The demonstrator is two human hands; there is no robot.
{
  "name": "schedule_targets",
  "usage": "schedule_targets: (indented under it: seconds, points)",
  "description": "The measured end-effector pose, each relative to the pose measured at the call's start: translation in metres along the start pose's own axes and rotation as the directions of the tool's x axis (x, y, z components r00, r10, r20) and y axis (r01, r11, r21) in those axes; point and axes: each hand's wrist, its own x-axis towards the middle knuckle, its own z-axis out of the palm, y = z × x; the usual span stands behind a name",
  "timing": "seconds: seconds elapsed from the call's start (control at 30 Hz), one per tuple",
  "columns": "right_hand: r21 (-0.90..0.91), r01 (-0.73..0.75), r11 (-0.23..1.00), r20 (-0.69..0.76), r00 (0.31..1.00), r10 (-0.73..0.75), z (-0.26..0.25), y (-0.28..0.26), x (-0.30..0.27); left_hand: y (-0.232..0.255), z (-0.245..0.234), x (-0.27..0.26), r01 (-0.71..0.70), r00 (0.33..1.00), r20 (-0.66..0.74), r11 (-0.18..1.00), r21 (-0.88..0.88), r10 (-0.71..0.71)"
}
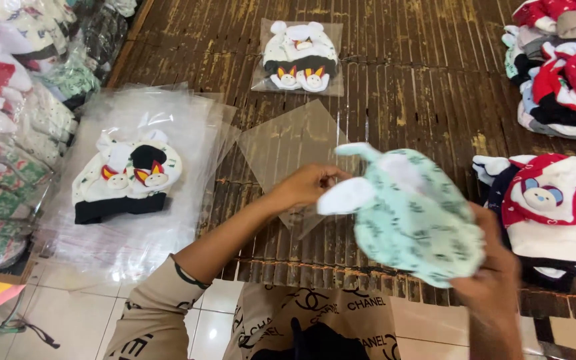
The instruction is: Folding baby hats and booties and placing them into plastic bags for packaging
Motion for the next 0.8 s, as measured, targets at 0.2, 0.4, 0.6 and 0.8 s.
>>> schedule_targets:
  seconds: [0.2, 0.4, 0.6, 0.8]
  points:
    - [-0.454, 0.027, 0.891, 0.230, 0.969, 0.087, 0.059, 0.008, 0.016, -0.026, 0.003, 0.000, -0.164, 0.981, -0.155, 0.933, -0.319, 0.120]
    - [-0.538, -0.023, 0.843, 0.373, 0.890, 0.262, 0.058, -0.005, 0.022, 0.021, -0.008, -0.024, -0.239, 0.885, -0.399, 0.969, 0.056, 0.241]
    - [-0.590, 0.065, 0.805, 0.448, 0.855, 0.260, 0.058, -0.002, 0.032, 0.049, -0.008, -0.037, -0.372, 0.743, -0.487, 0.889, 0.268, 0.458]
    - [-0.605, -0.054, 0.794, 0.341, 0.884, 0.320, 0.062, 0.000, 0.033, 0.064, -0.015, -0.050, -0.201, 0.784, -0.364, 0.761, 0.617, 0.503]
